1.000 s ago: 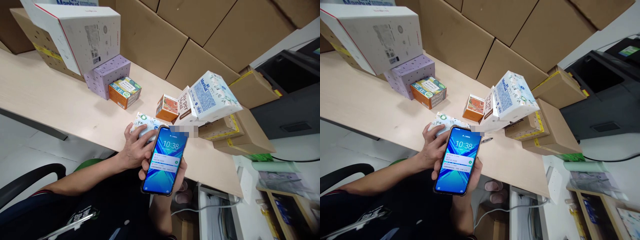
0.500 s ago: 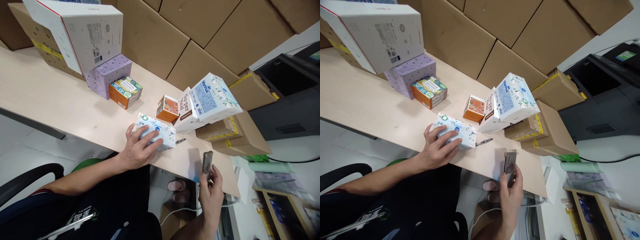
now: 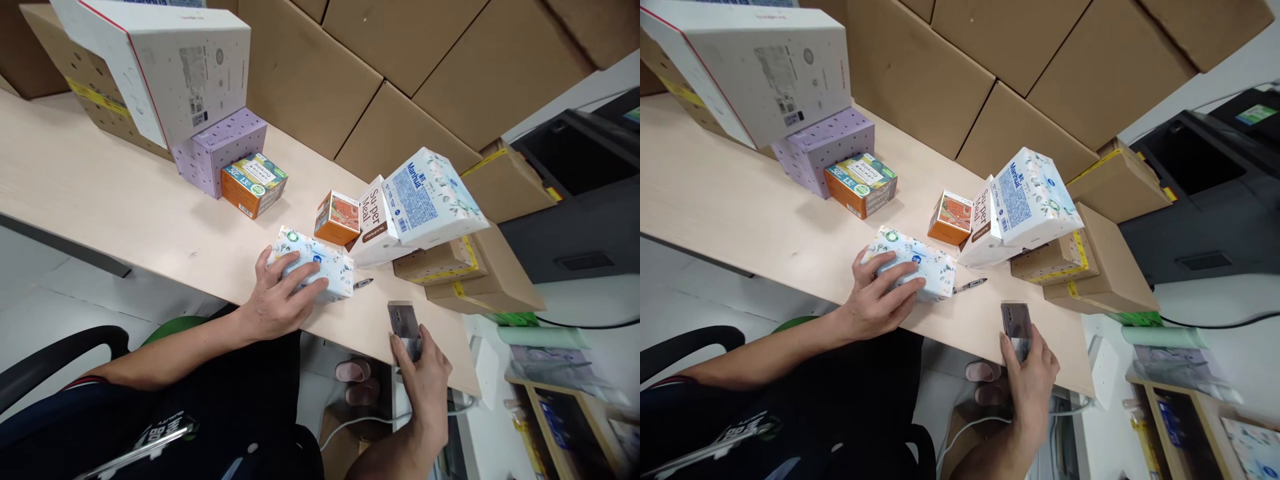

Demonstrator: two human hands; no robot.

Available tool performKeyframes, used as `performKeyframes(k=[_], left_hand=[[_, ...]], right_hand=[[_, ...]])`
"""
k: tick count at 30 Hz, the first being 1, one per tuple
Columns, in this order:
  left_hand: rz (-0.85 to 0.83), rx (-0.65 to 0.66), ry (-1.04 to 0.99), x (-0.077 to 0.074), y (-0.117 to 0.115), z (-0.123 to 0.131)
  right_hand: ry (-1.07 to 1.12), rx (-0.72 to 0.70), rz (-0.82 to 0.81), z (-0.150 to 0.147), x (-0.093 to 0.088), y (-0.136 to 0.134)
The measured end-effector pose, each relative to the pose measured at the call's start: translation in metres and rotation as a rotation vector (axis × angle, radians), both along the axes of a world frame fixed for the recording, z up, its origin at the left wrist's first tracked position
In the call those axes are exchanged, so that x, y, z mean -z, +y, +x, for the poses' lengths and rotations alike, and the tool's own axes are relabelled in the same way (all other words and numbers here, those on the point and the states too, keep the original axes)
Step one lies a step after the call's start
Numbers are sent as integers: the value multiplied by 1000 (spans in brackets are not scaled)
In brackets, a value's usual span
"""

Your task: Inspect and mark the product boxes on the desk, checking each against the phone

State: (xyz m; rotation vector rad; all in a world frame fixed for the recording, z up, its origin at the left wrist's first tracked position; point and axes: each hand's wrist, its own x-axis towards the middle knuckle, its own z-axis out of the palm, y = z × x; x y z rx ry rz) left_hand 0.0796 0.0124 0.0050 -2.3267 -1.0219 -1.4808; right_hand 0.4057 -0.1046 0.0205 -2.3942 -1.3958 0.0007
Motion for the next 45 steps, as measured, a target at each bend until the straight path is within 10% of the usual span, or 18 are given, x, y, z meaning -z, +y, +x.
performKeyframes(k=[13,20,27,34,45], left_hand=[[-256,299,-114,-14,28,-42],[-77,133,-594,-6,30,-47],[-106,93,-588,-3,31,-43],[-211,53,-476,-9,28,-46],[-422,-300,21,-31,81,-82]], right_hand=[[248,-795,210,-150,-17,83],[243,-717,533,-173,-19,90],[47,-369,879,-160,-61,141],[-88,-268,573,-165,-58,195],[-68,-578,843,-178,-38,115]])
